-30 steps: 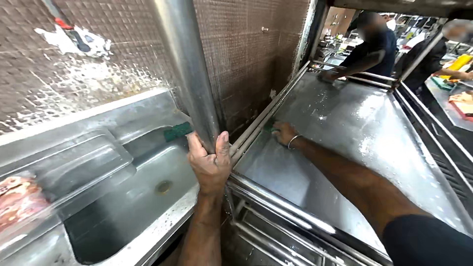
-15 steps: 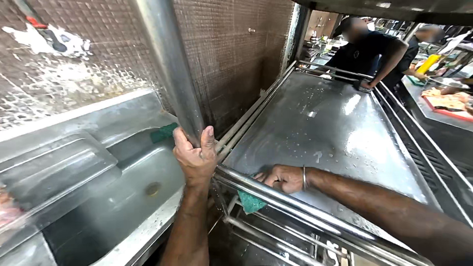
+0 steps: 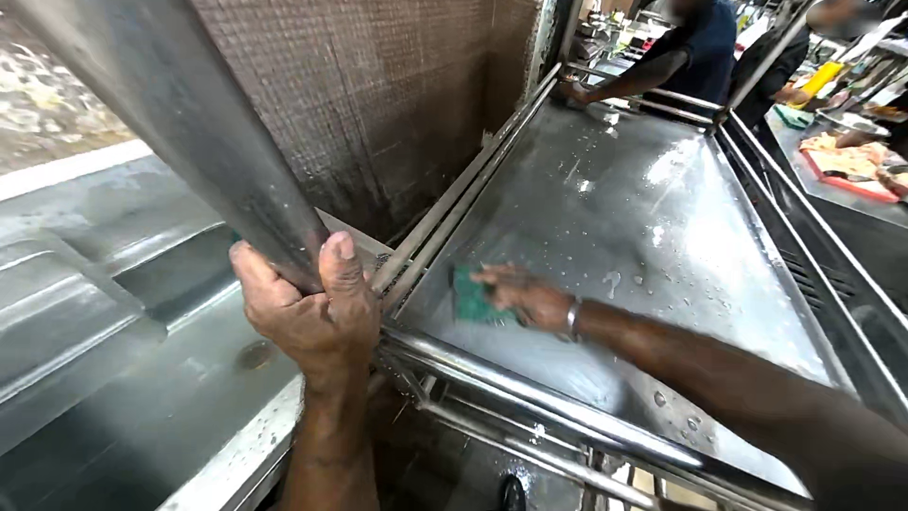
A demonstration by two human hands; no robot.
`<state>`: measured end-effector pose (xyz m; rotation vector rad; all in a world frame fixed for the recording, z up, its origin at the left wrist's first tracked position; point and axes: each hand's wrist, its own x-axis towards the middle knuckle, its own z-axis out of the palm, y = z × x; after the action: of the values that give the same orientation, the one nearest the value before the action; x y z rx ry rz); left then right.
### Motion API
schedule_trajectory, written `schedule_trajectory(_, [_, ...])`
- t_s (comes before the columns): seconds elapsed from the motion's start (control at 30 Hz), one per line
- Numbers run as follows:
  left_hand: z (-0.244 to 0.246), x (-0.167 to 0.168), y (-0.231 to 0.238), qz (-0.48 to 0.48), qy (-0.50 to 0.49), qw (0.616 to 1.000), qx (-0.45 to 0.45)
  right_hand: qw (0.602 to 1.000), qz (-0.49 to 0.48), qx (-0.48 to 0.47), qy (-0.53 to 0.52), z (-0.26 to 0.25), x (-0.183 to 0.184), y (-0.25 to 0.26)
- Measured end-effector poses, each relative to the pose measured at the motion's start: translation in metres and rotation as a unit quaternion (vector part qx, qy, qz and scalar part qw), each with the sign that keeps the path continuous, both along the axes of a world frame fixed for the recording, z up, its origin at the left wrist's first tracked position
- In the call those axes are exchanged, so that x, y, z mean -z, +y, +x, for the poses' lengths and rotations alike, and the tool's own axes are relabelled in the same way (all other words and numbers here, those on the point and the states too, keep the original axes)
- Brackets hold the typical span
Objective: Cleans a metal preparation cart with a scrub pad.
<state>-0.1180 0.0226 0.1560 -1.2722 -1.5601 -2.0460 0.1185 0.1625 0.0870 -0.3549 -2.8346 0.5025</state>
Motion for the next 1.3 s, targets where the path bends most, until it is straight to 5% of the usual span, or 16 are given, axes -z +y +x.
schedule_trajectory(0.1, [-0.004, 0.001, -0.001, -0.002, 0.018, 1.0, -0.002, 0.997, 0.042, 0.063, -0.001, -0.06, 0.004, 0.069])
schedule_trajectory(0.2, [-0.004, 0.001, -0.002, -0.02, 0.02, 1.0, -0.007, 0.978, 0.051, 0.189, -0.067, -0.056, -0.001, 0.11])
schedule_trajectory(0.33, [-0.002, 0.0, -0.003, -0.017, 0.013, 1.0, -0.009, 0.932, 0.02, 0.348, -0.101, 0.065, -0.008, 0.122])
schedule_trajectory(0.47, [-0.003, 0.004, 0.0, 0.001, 0.015, 1.0, 0.023, 0.862, 0.017, 0.478, -0.169, 0.224, -0.019, 0.076])
schedule_trajectory(0.6, [0.017, -0.008, -0.022, -0.134, -0.062, 0.989, 0.009, 0.915, -0.058, 0.386, -0.1, 0.252, -0.033, -0.016])
schedule_trajectory(0.7, [-0.014, 0.016, 0.006, -0.075, -0.045, 0.996, 0.001, 0.975, -0.108, 0.197, 0.0, 0.191, -0.031, -0.07])
schedule_trajectory(0.8, [-0.022, 0.021, 0.01, -0.072, -0.037, 0.997, -0.001, 0.985, -0.174, 0.014, 0.0, 0.102, -0.039, -0.094])
schedule_trajectory(0.93, [-0.019, 0.013, 0.005, -0.086, -0.019, 0.996, -0.003, 0.97, -0.236, -0.045, -0.038, 0.052, -0.049, -0.087])
schedule_trajectory(1.03, [-0.023, 0.014, -0.001, -0.101, -0.006, 0.995, 0.007, 0.975, -0.215, -0.057, -0.015, 0.093, -0.047, -0.086])
schedule_trajectory(1.2, [-0.03, 0.024, 0.003, -0.117, -0.021, 0.992, 0.03, 0.966, -0.2, 0.123, -0.104, 0.265, -0.064, -0.121])
schedule_trajectory(1.3, [-0.026, 0.026, 0.004, -0.109, -0.027, 0.993, 0.027, 0.953, -0.232, 0.178, -0.074, 0.309, -0.066, -0.142])
